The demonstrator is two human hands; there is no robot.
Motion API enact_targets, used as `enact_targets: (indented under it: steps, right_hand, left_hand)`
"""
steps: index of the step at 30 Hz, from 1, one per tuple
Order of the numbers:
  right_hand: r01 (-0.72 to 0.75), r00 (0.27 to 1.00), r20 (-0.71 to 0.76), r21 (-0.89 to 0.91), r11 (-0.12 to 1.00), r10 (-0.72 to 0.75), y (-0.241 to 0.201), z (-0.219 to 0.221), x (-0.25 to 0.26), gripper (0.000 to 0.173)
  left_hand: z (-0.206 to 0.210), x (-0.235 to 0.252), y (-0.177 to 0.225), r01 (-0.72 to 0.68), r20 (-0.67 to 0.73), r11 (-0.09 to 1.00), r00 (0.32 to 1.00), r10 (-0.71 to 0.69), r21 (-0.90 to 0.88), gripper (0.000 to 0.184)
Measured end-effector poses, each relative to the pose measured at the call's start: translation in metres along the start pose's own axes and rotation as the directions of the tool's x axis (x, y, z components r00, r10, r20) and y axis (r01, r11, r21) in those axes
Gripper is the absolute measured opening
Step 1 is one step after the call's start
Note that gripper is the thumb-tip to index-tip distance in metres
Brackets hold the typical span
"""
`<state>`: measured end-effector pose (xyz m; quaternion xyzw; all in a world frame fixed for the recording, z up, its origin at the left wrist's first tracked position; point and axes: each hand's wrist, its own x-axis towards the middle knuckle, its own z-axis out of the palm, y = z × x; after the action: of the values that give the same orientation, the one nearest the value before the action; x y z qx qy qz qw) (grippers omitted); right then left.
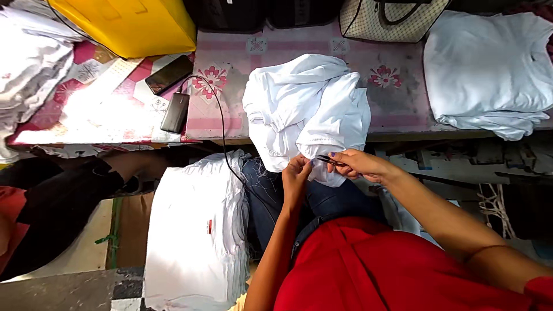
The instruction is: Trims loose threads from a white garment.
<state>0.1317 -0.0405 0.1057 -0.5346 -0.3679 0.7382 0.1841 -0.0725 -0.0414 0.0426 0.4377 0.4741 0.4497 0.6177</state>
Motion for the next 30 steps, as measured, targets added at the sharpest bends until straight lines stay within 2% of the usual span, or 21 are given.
enact_targets:
  steps: [2,7,15,16,18,20,21,22,24,27,29,30]
  right_hand:
    - [-0.024,0.999,0.047,0.014,1.0,0.024,0.001,0.006,0.005,0.039]
    - [0.027,0.998,0.057,0.048,0.998,-0.03,-0.003,0.012,0.014,0.04]
    - [0.049,0.999,-0.023,0.074,0.996,-0.048,0.001,0.016,0.022,0.032]
    - [0.054,0.998,-0.028,0.077,0.996,-0.052,0.002,0.015,0.021,0.032]
    - [0.076,0.996,-0.047,0.071,0.995,-0.072,0.001,0.012,0.014,0.032]
    - [0.104,0.992,-0.083,0.057,0.993,-0.099,-0.003,0.009,0.005,0.033]
    - [0.119,0.989,-0.097,0.049,0.992,-0.114,-0.005,0.007,0.002,0.034]
    - [0.133,0.986,-0.109,0.045,0.99,-0.128,-0.007,0.007,0.0,0.035]
    - [0.149,0.982,-0.118,0.035,0.988,-0.144,-0.011,0.009,-0.001,0.036]
    - [0.176,0.977,-0.121,0.009,0.984,-0.174,-0.013,0.012,-0.003,0.038]
    - [0.204,0.97,-0.134,-0.012,0.979,-0.203,-0.012,0.009,-0.009,0.038]
    - [0.207,0.968,-0.143,-0.019,0.978,-0.208,-0.011,0.007,-0.012,0.038]
  left_hand:
    - [0.001,-0.003,0.004,0.008,-0.004,0.998,1.0,-0.009,-0.061,0.006]
    - [0.002,-0.002,0.007,-0.002,-0.002,0.992,1.0,0.002,-0.129,0.006]
    - [0.001,-0.003,0.004,-0.001,-0.003,0.976,1.0,0.0,-0.217,0.007]
    - [-0.001,-0.004,0.005,0.012,0.011,0.986,1.0,-0.011,-0.167,0.007]
    - [-0.007,-0.006,0.009,-0.008,0.033,0.993,0.999,0.004,0.119,0.012]
    - [-0.007,-0.005,0.012,-0.139,0.006,0.884,0.988,0.153,0.446,0.02]
    - [-0.003,-0.002,0.013,-0.209,-0.008,0.814,0.967,0.253,0.542,0.023]
    - [0.001,0.003,0.014,-0.253,-0.005,0.758,0.947,0.32,0.601,0.026]
    - [0.009,0.016,0.009,-0.288,0.03,0.711,0.936,0.351,0.642,0.027]
    - [0.008,0.03,-0.009,-0.373,0.098,0.702,0.912,0.399,0.606,0.007]
    - [-0.006,0.024,-0.012,-0.351,0.143,0.689,0.929,0.342,0.634,0.009]
    - [-0.017,0.016,-0.012,-0.288,0.174,0.663,0.957,0.233,0.691,0.014]
